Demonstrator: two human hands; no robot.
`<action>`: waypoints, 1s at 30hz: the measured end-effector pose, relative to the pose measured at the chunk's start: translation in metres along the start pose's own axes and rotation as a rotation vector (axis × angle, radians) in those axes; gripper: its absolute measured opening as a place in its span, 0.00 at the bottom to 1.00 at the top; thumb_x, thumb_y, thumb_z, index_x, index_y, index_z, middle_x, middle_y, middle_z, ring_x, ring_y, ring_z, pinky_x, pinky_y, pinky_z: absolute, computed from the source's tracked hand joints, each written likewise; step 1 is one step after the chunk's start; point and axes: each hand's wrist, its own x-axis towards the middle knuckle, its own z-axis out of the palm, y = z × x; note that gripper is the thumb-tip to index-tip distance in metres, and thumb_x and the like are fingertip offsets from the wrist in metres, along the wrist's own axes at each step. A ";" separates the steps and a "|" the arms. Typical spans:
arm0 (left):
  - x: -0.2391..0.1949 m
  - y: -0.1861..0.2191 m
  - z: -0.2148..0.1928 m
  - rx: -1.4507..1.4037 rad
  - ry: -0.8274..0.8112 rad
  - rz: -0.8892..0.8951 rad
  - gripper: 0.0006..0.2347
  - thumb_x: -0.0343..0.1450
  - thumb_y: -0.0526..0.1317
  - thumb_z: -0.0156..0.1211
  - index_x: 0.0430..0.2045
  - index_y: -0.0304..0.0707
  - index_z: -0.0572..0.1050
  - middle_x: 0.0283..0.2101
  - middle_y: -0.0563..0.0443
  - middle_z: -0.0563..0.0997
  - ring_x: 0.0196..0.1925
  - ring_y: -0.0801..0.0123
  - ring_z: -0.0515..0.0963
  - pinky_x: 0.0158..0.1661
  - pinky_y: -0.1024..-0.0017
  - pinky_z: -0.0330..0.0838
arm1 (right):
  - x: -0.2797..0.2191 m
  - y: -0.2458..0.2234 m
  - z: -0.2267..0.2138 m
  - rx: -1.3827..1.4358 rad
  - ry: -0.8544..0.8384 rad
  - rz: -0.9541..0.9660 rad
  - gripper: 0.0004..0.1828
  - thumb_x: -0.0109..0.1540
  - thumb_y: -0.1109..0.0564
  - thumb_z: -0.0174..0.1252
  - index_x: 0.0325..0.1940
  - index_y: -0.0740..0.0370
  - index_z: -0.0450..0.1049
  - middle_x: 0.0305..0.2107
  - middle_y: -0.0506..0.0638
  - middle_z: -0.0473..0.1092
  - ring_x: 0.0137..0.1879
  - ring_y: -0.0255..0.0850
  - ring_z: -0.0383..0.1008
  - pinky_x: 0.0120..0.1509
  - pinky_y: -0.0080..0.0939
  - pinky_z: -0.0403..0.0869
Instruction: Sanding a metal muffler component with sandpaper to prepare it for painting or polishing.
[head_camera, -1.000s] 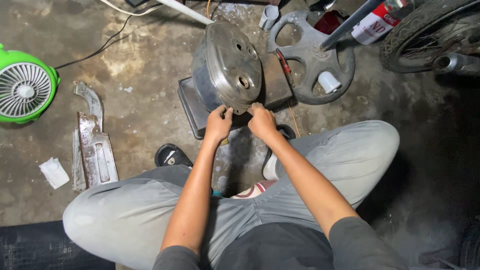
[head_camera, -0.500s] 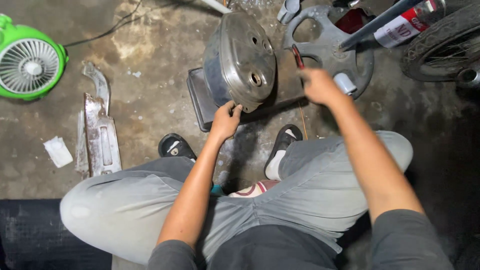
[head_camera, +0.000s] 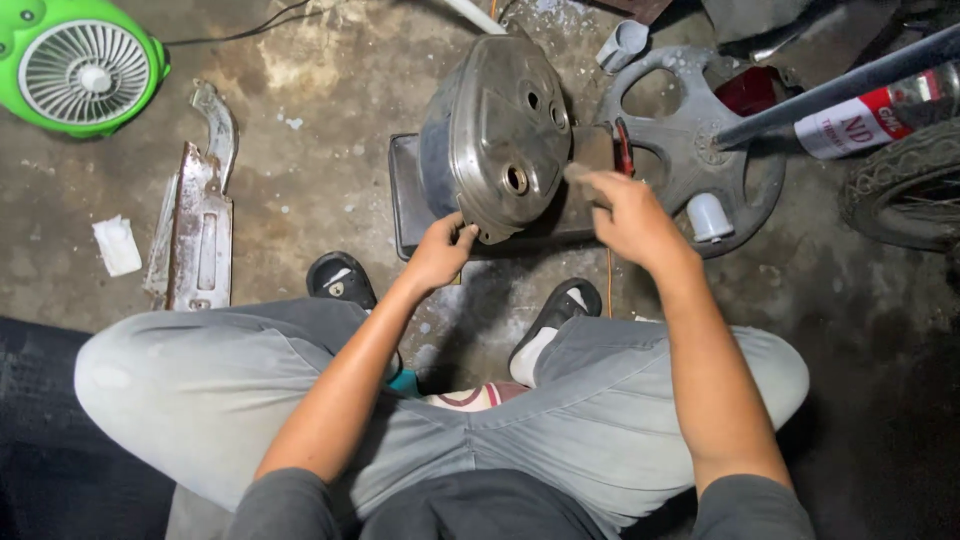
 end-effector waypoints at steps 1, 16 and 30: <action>0.000 -0.005 0.002 -0.002 0.006 -0.006 0.12 0.77 0.36 0.49 0.48 0.30 0.79 0.36 0.37 0.84 0.42 0.59 0.81 0.48 0.56 0.74 | -0.004 0.013 -0.002 0.003 -0.008 -0.004 0.26 0.56 0.73 0.48 0.58 0.71 0.75 0.49 0.73 0.74 0.58 0.71 0.72 0.65 0.64 0.70; -0.002 -0.036 0.026 0.037 0.275 -0.150 0.08 0.73 0.40 0.57 0.36 0.34 0.79 0.23 0.48 0.78 0.30 0.63 0.81 0.35 0.62 0.75 | -0.022 0.069 0.049 -0.031 0.117 0.067 0.18 0.60 0.65 0.57 0.54 0.63 0.79 0.45 0.63 0.77 0.53 0.62 0.77 0.60 0.54 0.74; -0.011 -0.023 0.027 -0.079 0.251 -0.099 0.09 0.74 0.37 0.56 0.40 0.29 0.79 0.24 0.47 0.81 0.31 0.69 0.78 0.37 0.66 0.74 | -0.018 -0.003 0.141 -0.179 0.098 0.002 0.42 0.50 0.76 0.55 0.70 0.80 0.60 0.62 0.81 0.62 0.70 0.72 0.61 0.73 0.66 0.62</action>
